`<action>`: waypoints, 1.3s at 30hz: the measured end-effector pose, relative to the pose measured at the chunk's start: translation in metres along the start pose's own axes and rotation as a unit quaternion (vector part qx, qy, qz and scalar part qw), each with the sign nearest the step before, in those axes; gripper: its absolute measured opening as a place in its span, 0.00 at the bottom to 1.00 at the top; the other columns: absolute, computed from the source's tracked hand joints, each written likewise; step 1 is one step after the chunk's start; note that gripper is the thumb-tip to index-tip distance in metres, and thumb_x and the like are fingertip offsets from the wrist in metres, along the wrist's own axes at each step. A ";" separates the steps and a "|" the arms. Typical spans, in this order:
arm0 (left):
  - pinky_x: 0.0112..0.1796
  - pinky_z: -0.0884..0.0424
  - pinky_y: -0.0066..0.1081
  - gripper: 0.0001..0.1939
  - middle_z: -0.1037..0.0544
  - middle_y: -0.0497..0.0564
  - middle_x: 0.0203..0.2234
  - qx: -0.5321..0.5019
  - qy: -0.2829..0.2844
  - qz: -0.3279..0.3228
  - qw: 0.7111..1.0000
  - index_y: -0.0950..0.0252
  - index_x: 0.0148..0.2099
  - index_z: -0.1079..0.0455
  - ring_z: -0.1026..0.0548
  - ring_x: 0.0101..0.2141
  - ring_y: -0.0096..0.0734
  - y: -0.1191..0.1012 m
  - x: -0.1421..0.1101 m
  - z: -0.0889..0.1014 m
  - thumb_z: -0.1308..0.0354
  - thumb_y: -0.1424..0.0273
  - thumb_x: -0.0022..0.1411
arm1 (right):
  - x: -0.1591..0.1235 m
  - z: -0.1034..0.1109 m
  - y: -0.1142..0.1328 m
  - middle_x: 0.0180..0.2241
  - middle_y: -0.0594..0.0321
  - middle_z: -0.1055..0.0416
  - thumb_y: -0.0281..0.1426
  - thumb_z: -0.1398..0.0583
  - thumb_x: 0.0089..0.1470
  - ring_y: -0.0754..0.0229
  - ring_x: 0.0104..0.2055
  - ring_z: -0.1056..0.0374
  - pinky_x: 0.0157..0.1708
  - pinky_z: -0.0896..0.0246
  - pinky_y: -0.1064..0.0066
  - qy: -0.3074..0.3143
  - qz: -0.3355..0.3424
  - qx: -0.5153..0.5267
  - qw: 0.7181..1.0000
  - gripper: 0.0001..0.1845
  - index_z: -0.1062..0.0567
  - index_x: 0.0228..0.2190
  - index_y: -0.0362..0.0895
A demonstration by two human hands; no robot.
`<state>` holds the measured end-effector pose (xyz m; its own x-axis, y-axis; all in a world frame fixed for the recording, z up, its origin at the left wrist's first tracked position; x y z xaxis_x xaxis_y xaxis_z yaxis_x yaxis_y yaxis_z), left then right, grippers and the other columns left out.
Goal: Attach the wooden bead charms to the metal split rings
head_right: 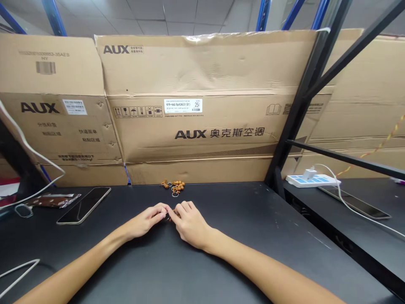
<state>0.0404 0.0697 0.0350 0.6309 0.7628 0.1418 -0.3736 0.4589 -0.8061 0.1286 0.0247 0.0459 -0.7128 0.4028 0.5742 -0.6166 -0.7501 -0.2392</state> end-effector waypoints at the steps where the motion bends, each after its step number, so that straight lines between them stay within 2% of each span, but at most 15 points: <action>1: 0.52 0.39 0.33 0.17 0.30 0.53 0.44 -0.002 -0.004 0.001 1.000 0.64 0.34 0.35 0.32 0.45 0.34 0.001 0.000 0.001 0.55 0.58 0.67 | 0.000 0.000 -0.002 0.34 0.54 0.35 0.21 0.48 0.56 0.54 0.36 0.44 0.34 0.46 0.63 0.001 -0.009 0.010 1.000 0.23 0.35 0.54 0.39; 4: 0.53 0.40 0.34 0.17 0.30 0.53 0.45 -0.013 -0.020 0.002 1.000 0.63 0.33 0.35 0.32 0.46 0.34 0.008 0.001 0.003 0.54 0.57 0.67 | 0.001 0.000 -0.007 0.34 0.54 0.36 0.22 0.49 0.57 0.55 0.35 0.45 0.34 0.46 0.64 0.006 -0.033 0.037 0.999 0.20 0.33 0.51 0.39; 9: 0.55 0.42 0.36 0.17 0.32 0.54 0.49 -0.013 -0.053 0.006 0.998 0.63 0.33 0.37 0.34 0.51 0.35 0.019 0.002 0.008 0.54 0.56 0.66 | -0.001 -0.004 -0.013 0.33 0.57 0.37 0.24 0.47 0.57 0.57 0.35 0.44 0.35 0.44 0.66 0.015 -0.056 0.113 0.992 0.11 0.26 0.39 0.42; 14: 0.53 0.40 0.35 0.15 0.31 0.54 0.48 0.033 -0.053 -0.009 0.998 0.63 0.33 0.38 0.33 0.49 0.33 0.010 0.001 0.005 0.56 0.60 0.68 | -0.003 -0.008 -0.020 0.33 0.58 0.38 0.28 0.44 0.57 0.58 0.36 0.43 0.36 0.42 0.67 0.004 -0.082 0.158 0.984 0.07 0.27 0.38 0.43; 19: 0.49 0.36 0.35 0.14 0.31 0.54 0.44 0.108 -0.052 -0.035 0.992 0.63 0.32 0.37 0.31 0.44 0.34 -0.002 -0.002 0.000 0.56 0.64 0.68 | -0.006 -0.012 -0.028 0.35 0.58 0.37 0.27 0.43 0.56 0.58 0.38 0.42 0.37 0.42 0.66 0.007 -0.112 0.140 0.984 0.05 0.26 0.34 0.44; 23: 0.49 0.36 0.37 0.11 0.31 0.54 0.43 0.178 -0.064 -0.073 0.979 0.63 0.34 0.36 0.33 0.44 0.36 -0.002 -0.004 0.001 0.56 0.69 0.68 | -0.007 -0.014 -0.031 0.37 0.58 0.36 0.26 0.43 0.56 0.58 0.38 0.41 0.38 0.42 0.65 0.024 -0.123 0.130 0.983 0.06 0.26 0.34 0.43; 29: 0.48 0.38 0.41 0.06 0.31 0.53 0.43 0.259 -0.085 -0.059 0.960 0.62 0.35 0.35 0.33 0.45 0.39 0.004 -0.004 0.006 0.52 0.72 0.64 | -0.006 -0.013 -0.030 0.37 0.58 0.34 0.27 0.44 0.58 0.58 0.38 0.40 0.38 0.42 0.66 0.028 -0.120 0.140 0.983 0.06 0.26 0.36 0.44; 31: 0.48 0.37 0.40 0.04 0.31 0.53 0.43 0.258 -0.088 -0.058 0.960 0.62 0.39 0.35 0.33 0.45 0.39 0.001 -0.005 0.006 0.50 0.72 0.63 | -0.005 -0.013 -0.030 0.37 0.59 0.34 0.27 0.44 0.59 0.59 0.39 0.40 0.38 0.42 0.66 0.029 -0.118 0.144 0.982 0.06 0.26 0.35 0.45; 34: 0.47 0.37 0.40 0.09 0.31 0.53 0.44 0.257 -0.087 -0.070 0.960 0.61 0.47 0.34 0.33 0.44 0.39 -0.006 -0.006 0.002 0.50 0.69 0.65 | -0.005 -0.015 -0.029 0.37 0.59 0.34 0.27 0.45 0.60 0.59 0.39 0.40 0.38 0.42 0.67 0.034 -0.112 0.148 0.982 0.07 0.26 0.36 0.45; 36: 0.47 0.37 0.39 0.10 0.30 0.52 0.44 0.267 -0.080 -0.079 0.957 0.59 0.47 0.32 0.33 0.44 0.39 -0.009 -0.006 -0.001 0.52 0.68 0.67 | -0.005 -0.016 -0.029 0.37 0.59 0.34 0.27 0.45 0.61 0.59 0.39 0.40 0.39 0.42 0.66 0.036 -0.105 0.157 0.981 0.07 0.26 0.37 0.46; 39: 0.47 0.38 0.39 0.09 0.29 0.51 0.42 0.276 -0.082 -0.083 0.954 0.59 0.41 0.29 0.32 0.43 0.38 -0.009 -0.005 -0.002 0.51 0.68 0.66 | -0.005 -0.018 -0.029 0.37 0.59 0.34 0.28 0.46 0.61 0.59 0.39 0.40 0.39 0.41 0.66 0.037 -0.104 0.175 0.978 0.08 0.26 0.38 0.46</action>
<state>0.0416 0.0608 0.0401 0.6148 0.6990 0.3653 -0.6077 0.7151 -0.3455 0.1443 0.0542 0.0357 -0.6146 0.5920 0.5214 -0.6075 -0.7768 0.1659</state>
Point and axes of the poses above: each hand's wrist, its own x-axis towards the middle knuckle, its own z-axis out of the back of the hand, y = z × x, the point moved 9 cm from there along x, towards the middle knuckle
